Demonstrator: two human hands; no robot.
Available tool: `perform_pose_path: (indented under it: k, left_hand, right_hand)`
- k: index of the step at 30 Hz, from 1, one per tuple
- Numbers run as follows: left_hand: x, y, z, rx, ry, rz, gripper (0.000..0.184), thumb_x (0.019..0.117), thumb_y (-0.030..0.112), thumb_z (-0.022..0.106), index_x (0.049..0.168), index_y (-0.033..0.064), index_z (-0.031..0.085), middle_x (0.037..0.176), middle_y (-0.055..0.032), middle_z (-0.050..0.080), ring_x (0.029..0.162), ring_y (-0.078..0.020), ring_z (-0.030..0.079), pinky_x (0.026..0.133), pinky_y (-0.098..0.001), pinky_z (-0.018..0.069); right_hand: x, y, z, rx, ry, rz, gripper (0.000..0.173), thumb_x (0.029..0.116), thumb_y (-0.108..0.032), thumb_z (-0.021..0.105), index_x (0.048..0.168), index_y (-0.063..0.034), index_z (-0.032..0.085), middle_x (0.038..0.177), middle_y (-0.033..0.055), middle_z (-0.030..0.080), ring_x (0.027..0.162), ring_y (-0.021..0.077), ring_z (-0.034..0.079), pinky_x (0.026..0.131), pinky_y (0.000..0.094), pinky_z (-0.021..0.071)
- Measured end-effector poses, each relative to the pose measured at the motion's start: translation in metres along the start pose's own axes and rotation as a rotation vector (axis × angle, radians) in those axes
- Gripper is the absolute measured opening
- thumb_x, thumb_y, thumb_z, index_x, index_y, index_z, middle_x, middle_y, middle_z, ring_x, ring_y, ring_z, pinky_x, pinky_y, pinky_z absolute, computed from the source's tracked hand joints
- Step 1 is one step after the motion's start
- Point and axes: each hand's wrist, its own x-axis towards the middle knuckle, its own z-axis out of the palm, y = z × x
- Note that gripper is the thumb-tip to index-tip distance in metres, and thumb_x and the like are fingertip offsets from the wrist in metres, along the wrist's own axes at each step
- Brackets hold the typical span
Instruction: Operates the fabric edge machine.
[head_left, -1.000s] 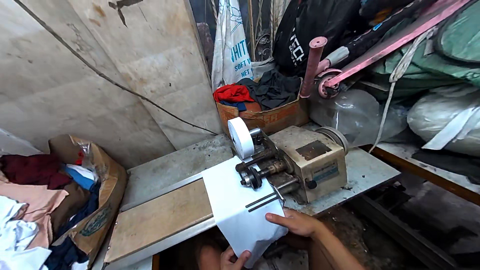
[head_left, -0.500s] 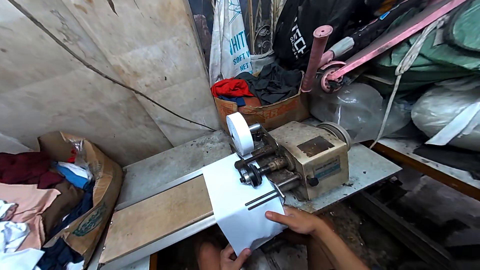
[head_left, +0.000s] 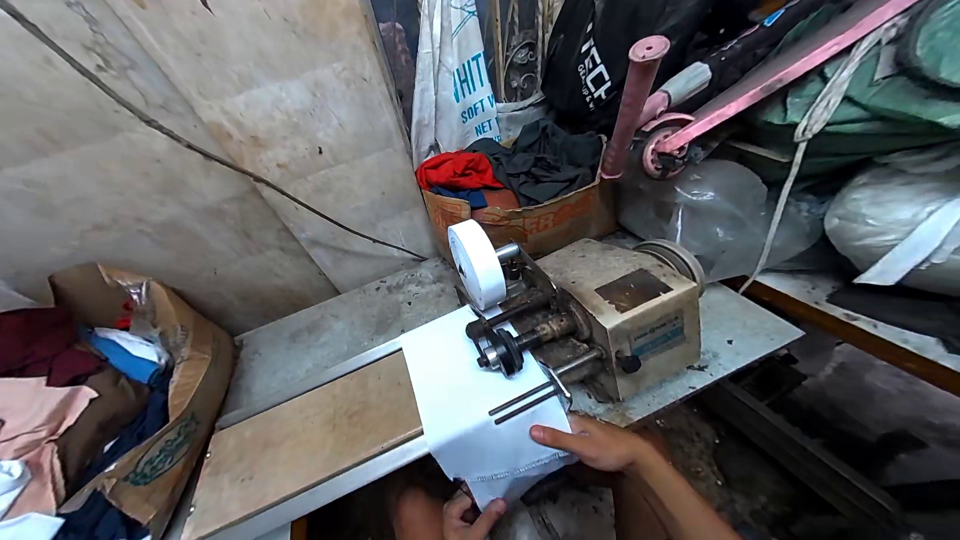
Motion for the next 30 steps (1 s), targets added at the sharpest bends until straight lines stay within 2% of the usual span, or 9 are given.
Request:
perform_pose_path:
  k: [5,8,14,23,30]
  left_hand:
    - [-0.0002,0.002,0.0009,0.026,-0.012,-0.019,0.012,0.0834,0.014,0.083,0.094,0.0108,0.081,0.098,0.001,0.078,0.092,-0.0065,0.073,0.088,-0.0287,0.0607]
    - [0.0003,0.002,0.0002,0.034,-0.031,-0.012,0.013,0.0843,0.014,0.083,0.096,0.0094,0.081,0.1,-0.0002,0.078,0.093,-0.0078,0.073,0.088,-0.0292,0.0606]
    - [0.0013,0.001,0.0003,0.063,-0.026,-0.005,0.012,0.0834,0.013,0.083,0.094,0.0081,0.08,0.096,-0.0004,0.078,0.09,-0.0069,0.073,0.087,-0.0292,0.0611]
    - [0.0018,0.0002,0.0005,0.056,-0.041,-0.007,0.012,0.0837,0.012,0.083,0.094,0.0079,0.081,0.102,-0.0007,0.077,0.098,-0.0075,0.072,0.092,-0.0288,0.0593]
    - [0.0039,-0.003,0.0005,0.036,-0.057,0.03,0.012,0.084,0.014,0.083,0.095,0.0104,0.081,0.103,-0.0007,0.077,0.098,-0.0081,0.072,0.091,-0.0294,0.0599]
  right_hand:
    - [0.0011,0.0012,0.0006,0.014,-0.032,-0.033,0.035,0.1025,-0.037,0.061,0.127,-0.0116,0.064,0.11,-0.006,0.074,0.104,0.0023,0.069,0.099,0.0278,0.0555]
    - [0.0004,-0.0017,0.0016,-0.048,-0.013,0.012,0.04,0.1023,-0.041,0.059,0.127,-0.0102,0.064,0.11,-0.0047,0.073,0.104,0.0019,0.068,0.099,0.028,0.0547]
    - [0.0023,-0.0005,-0.0006,-0.07,-0.019,0.044,0.04,0.1024,-0.045,0.058,0.122,-0.0114,0.067,0.106,-0.005,0.074,0.102,0.0023,0.069,0.097,0.0283,0.0555]
    - [0.0009,-0.0026,0.0002,-0.053,-0.018,0.03,0.037,0.1026,-0.042,0.058,0.122,-0.0114,0.066,0.106,-0.0059,0.074,0.101,0.0018,0.069,0.097,0.0281,0.0557]
    - [0.0016,-0.0013,-0.0003,-0.093,-0.009,0.026,0.041,0.1024,-0.045,0.058,0.123,-0.0112,0.066,0.107,-0.005,0.074,0.101,0.0022,0.069,0.097,0.0289,0.0557]
